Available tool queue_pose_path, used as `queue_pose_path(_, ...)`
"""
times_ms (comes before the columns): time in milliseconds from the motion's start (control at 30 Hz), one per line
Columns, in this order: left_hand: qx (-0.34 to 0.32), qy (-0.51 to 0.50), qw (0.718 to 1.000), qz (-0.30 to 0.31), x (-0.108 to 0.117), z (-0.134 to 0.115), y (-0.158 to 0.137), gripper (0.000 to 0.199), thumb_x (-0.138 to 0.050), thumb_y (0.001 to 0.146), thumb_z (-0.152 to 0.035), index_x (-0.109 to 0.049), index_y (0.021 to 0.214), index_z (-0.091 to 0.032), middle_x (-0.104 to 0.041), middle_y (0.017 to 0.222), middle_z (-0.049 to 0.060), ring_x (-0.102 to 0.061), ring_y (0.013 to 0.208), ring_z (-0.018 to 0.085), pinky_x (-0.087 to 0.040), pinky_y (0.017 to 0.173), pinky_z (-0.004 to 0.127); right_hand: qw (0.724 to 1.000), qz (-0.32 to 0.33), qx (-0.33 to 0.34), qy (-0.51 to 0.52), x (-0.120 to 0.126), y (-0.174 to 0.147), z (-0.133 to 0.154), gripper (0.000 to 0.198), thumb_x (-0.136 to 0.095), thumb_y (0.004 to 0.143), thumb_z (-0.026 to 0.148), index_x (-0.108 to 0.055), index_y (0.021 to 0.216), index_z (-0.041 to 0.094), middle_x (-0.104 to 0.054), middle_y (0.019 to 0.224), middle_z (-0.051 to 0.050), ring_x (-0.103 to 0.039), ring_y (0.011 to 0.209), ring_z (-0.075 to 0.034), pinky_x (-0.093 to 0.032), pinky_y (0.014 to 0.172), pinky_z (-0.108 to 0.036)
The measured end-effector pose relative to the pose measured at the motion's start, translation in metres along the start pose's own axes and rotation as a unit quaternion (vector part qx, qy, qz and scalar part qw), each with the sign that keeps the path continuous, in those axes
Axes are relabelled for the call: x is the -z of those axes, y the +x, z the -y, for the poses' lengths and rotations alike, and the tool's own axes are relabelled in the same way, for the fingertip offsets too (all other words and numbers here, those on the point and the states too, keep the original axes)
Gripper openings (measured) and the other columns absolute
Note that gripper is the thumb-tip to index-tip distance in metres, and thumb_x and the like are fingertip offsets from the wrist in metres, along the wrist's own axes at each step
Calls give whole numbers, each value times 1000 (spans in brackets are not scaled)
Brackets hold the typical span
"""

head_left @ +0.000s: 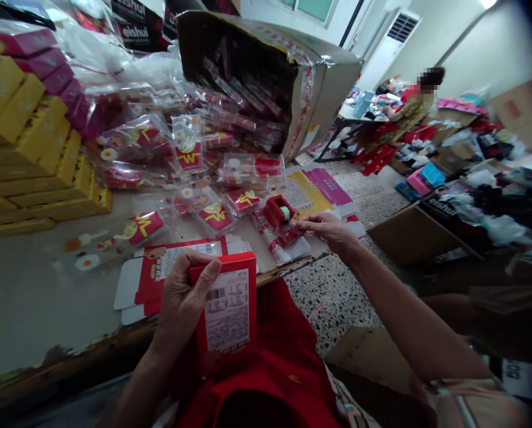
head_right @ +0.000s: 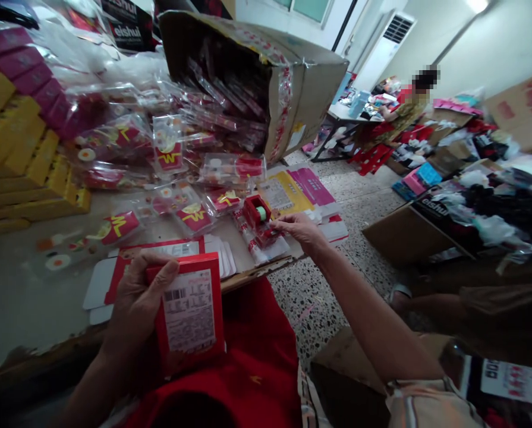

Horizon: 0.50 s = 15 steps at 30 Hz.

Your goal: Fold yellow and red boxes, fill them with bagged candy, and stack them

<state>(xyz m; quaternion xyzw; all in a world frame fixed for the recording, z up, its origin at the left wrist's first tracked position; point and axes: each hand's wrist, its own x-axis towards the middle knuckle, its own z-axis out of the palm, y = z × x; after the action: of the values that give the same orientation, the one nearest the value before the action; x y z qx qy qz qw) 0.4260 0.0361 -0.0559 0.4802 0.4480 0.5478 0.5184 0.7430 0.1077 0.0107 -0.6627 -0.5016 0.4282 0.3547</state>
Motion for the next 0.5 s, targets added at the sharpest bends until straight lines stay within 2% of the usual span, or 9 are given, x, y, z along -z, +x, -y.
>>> queue_pose_path(133,-20,76,995,65,-5,-4,7,25,-68,94,-46,-60,92,-22,-61,76,-4,-54,64,11,-45,55,19,995,-69,9,77,-6,-15,5,38,-93,57,45,-75,73,16,-70,66,-1,-56,58,-13,-41,59,-27)
queue_pose_path(267,-51,160,979,116,-14,-10,16,24,-64,96,-46,-62,92,-22,-59,75,-3,-52,65,11,-42,58,20,986,-103,-2,133,-5,-42,-10,38,-92,60,45,-73,77,16,-73,74,-2,-60,63,-13,-42,60,-26)
queue_pose_path(400,-15,136,977,165,-24,-16,23,27,-63,96,-49,-62,94,-22,-59,76,-3,-52,63,11,-41,56,21,983,-102,-37,148,-12,-54,-41,45,-90,58,52,-67,74,17,-73,74,-5,-57,59,-12,-38,55,-24)
queue_pose_path(500,24,106,977,183,-34,-13,27,31,-63,95,-52,-60,92,-21,-59,73,-4,-52,59,10,-42,54,20,984,-105,-20,144,-20,-42,-59,48,-86,58,59,-62,73,19,-70,69,-4,-55,54,-12,-39,54,-26)
